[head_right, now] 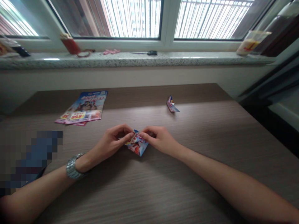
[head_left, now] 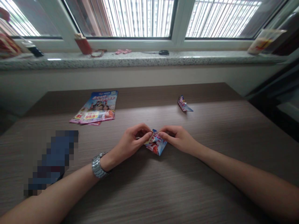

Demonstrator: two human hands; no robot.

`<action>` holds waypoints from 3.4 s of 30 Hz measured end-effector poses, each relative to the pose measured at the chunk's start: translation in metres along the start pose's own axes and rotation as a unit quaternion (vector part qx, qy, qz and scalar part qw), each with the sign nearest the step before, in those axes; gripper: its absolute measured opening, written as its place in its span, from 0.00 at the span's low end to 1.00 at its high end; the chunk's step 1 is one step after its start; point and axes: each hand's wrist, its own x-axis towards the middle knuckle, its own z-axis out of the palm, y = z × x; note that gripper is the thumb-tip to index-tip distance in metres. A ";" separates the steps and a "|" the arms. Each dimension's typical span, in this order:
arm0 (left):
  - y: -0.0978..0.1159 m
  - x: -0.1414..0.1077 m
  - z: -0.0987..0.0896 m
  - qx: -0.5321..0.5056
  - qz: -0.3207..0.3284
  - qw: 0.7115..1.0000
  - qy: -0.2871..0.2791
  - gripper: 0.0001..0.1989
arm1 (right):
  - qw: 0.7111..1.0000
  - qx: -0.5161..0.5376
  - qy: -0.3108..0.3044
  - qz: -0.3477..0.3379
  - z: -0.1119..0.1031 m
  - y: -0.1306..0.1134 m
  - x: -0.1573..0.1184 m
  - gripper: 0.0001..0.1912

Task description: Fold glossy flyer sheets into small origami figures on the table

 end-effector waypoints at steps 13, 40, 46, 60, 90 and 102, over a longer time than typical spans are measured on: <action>-0.005 0.000 0.004 -0.020 -0.019 0.999 -0.023 0.08 | 0.998 -0.062 -0.023 -0.019 -0.003 0.001 -0.001 0.14; -0.008 -0.001 -0.002 -0.009 -0.008 0.999 0.053 0.11 | 0.996 0.081 0.036 0.028 -0.006 0.002 0.003 0.17; -0.011 0.000 -0.003 -0.017 -0.004 0.998 0.055 0.11 | 0.995 0.088 0.021 0.042 -0.009 0.003 0.004 0.21; -0.005 -0.001 -0.002 0.005 0.021 0.996 0.090 0.09 | 0.987 0.138 0.063 0.057 -0.007 0.005 0.004 0.21; -0.005 -0.002 -0.001 0.039 0.034 0.995 0.085 0.07 | 0.993 0.102 0.032 0.044 -0.008 0.007 0.003 0.20; -0.006 0.000 -0.005 0.003 0.014 0.996 0.086 0.08 | 0.993 0.113 0.021 0.037 -0.008 0.011 0.004 0.22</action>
